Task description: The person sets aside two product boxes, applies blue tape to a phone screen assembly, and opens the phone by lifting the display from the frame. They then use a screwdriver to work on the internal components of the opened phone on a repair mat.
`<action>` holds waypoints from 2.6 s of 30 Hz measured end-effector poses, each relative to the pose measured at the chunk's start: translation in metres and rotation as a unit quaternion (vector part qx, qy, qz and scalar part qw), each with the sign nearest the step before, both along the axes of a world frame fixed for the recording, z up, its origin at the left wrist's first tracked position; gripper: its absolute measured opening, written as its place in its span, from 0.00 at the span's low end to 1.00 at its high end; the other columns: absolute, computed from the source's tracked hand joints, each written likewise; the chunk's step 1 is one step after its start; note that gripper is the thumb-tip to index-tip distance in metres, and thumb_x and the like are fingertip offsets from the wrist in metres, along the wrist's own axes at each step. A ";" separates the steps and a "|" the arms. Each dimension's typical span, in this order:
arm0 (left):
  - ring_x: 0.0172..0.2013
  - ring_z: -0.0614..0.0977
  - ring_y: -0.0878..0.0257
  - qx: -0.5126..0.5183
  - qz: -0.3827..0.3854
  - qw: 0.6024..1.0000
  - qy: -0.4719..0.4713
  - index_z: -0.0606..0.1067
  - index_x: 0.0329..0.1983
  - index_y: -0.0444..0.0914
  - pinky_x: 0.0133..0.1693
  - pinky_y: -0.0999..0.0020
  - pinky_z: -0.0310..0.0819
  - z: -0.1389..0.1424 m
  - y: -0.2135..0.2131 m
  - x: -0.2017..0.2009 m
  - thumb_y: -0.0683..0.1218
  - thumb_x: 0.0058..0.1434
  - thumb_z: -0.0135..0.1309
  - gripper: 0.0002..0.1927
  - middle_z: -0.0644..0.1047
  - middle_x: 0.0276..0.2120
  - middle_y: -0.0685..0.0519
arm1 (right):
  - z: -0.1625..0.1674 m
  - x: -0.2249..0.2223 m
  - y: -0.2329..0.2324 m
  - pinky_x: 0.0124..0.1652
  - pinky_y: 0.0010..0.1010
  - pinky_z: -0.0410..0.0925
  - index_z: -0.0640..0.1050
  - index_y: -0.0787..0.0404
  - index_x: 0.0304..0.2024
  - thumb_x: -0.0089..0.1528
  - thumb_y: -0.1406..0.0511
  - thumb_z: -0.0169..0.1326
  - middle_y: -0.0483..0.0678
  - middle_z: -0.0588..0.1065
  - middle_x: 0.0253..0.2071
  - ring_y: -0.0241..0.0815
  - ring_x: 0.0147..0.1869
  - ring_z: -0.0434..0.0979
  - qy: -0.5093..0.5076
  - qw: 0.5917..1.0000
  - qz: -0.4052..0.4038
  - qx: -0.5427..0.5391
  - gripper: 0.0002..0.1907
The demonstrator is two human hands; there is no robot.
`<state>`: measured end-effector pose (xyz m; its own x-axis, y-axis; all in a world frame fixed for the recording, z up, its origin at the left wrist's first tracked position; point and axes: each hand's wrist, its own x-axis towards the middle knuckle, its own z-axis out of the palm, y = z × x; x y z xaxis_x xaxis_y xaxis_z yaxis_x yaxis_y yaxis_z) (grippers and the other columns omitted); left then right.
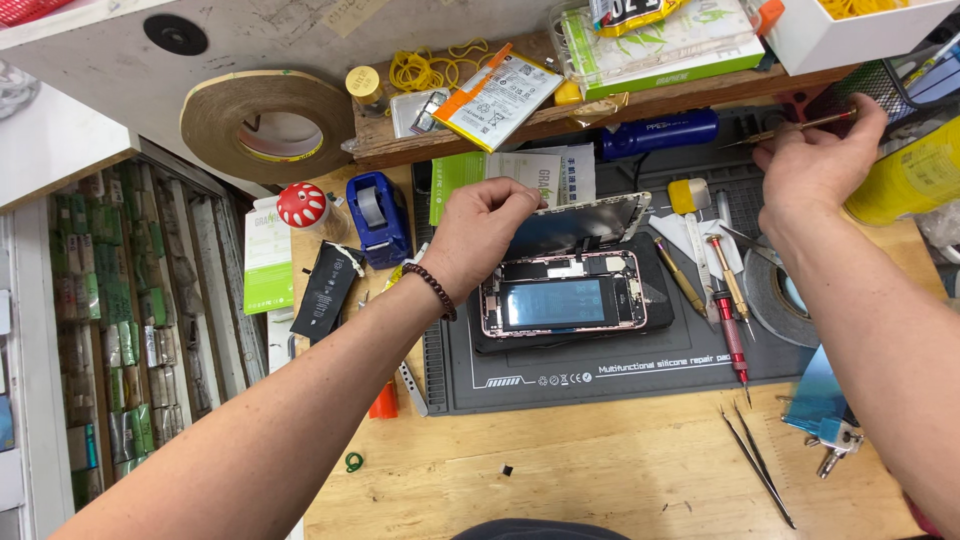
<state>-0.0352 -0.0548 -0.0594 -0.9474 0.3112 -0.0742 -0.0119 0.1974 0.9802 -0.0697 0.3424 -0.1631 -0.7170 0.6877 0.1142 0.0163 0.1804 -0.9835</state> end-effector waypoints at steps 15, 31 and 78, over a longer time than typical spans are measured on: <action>0.35 0.82 0.74 0.065 -0.001 0.997 0.047 0.80 0.43 0.33 0.40 0.77 0.78 0.014 0.012 0.003 0.42 0.63 0.60 0.08 0.83 0.34 0.57 | 0.139 0.103 -0.109 0.39 0.40 0.83 0.55 0.57 0.71 0.70 0.75 0.54 0.57 0.76 0.51 0.47 0.38 0.84 0.136 0.969 0.075 -0.194 0.32; 0.33 0.82 0.73 0.068 -0.003 0.995 0.074 0.78 0.42 0.34 0.36 0.75 0.78 0.015 0.023 0.010 0.42 0.60 0.62 0.09 0.83 0.32 0.55 | 0.182 0.079 -0.226 0.33 0.36 0.83 0.56 0.61 0.68 0.67 0.73 0.56 0.51 0.78 0.35 0.41 0.34 0.84 0.096 0.975 0.140 -0.142 0.31; 0.28 0.80 0.74 0.064 0.002 0.996 0.066 0.79 0.33 0.35 0.31 0.76 0.76 0.018 0.026 0.010 0.43 0.59 0.63 0.07 0.82 0.27 0.57 | 0.174 0.081 -0.222 0.33 0.34 0.82 0.55 0.62 0.69 0.70 0.73 0.52 0.52 0.78 0.35 0.42 0.36 0.85 0.088 0.977 0.157 -0.114 0.30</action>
<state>-0.0251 -0.0288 -0.0415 -0.9478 0.3057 0.0908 0.1176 0.0703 0.9906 0.0113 0.1205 0.0109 -0.8795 0.4596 0.1235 -0.1770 -0.0750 -0.9813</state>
